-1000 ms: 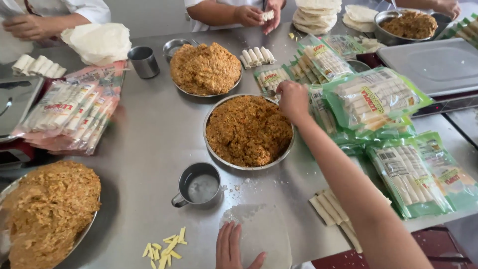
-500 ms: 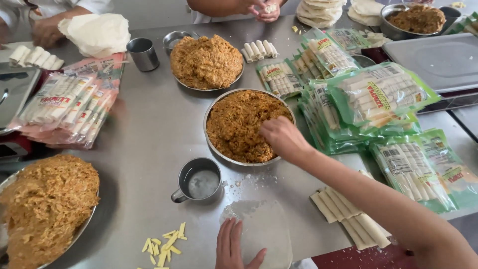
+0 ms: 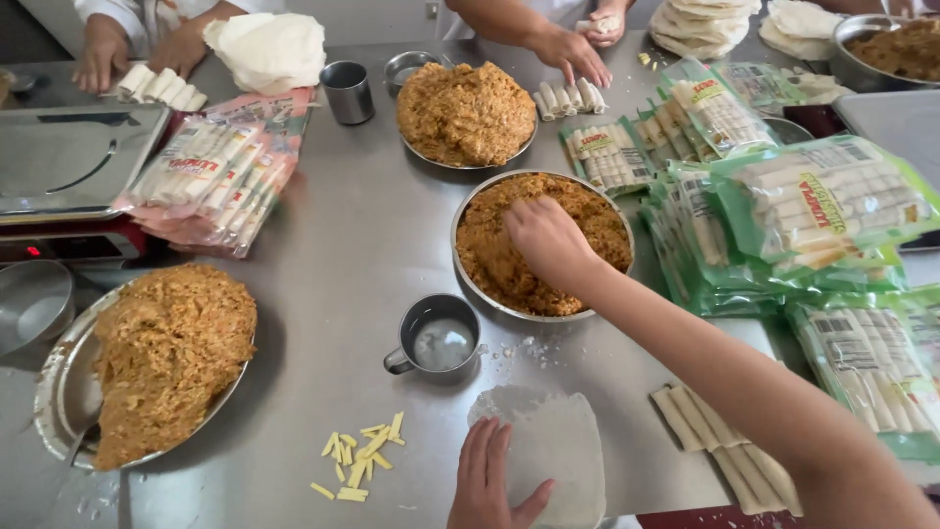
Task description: Assembling and rolling lumpia on a stainless steel table in a food production environment.
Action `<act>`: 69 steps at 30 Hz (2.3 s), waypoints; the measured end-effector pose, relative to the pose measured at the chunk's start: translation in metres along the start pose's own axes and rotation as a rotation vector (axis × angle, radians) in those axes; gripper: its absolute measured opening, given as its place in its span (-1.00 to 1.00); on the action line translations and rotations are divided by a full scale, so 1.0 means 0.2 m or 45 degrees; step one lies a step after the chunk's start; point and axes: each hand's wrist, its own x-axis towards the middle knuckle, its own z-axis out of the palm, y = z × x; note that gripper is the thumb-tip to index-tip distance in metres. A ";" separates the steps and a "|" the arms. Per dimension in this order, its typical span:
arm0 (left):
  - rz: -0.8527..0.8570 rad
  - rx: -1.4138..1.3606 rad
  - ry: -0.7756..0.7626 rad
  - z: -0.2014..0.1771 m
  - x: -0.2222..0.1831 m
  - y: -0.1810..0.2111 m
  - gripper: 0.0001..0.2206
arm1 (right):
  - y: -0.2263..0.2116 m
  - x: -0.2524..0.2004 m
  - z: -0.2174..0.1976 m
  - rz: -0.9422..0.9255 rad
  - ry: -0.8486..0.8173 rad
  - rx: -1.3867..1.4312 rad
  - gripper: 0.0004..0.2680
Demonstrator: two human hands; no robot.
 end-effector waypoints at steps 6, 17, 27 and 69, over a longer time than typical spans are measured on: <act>0.024 -0.003 -0.041 -0.01 0.00 0.00 -0.29 | -0.01 -0.06 -0.22 -0.031 -0.200 -0.134 -0.76; -0.002 -0.004 -0.059 -0.04 0.01 0.02 -0.32 | -0.12 0.15 -0.07 -0.347 0.023 -0.204 -0.71; 0.030 0.027 -0.055 -0.06 0.03 0.04 -0.36 | 0.20 -0.36 -0.24 0.142 0.112 0.208 -0.78; -0.046 -0.126 -0.217 -0.16 0.06 0.11 -0.52 | -0.05 -0.79 -0.29 0.698 -0.018 0.866 -0.84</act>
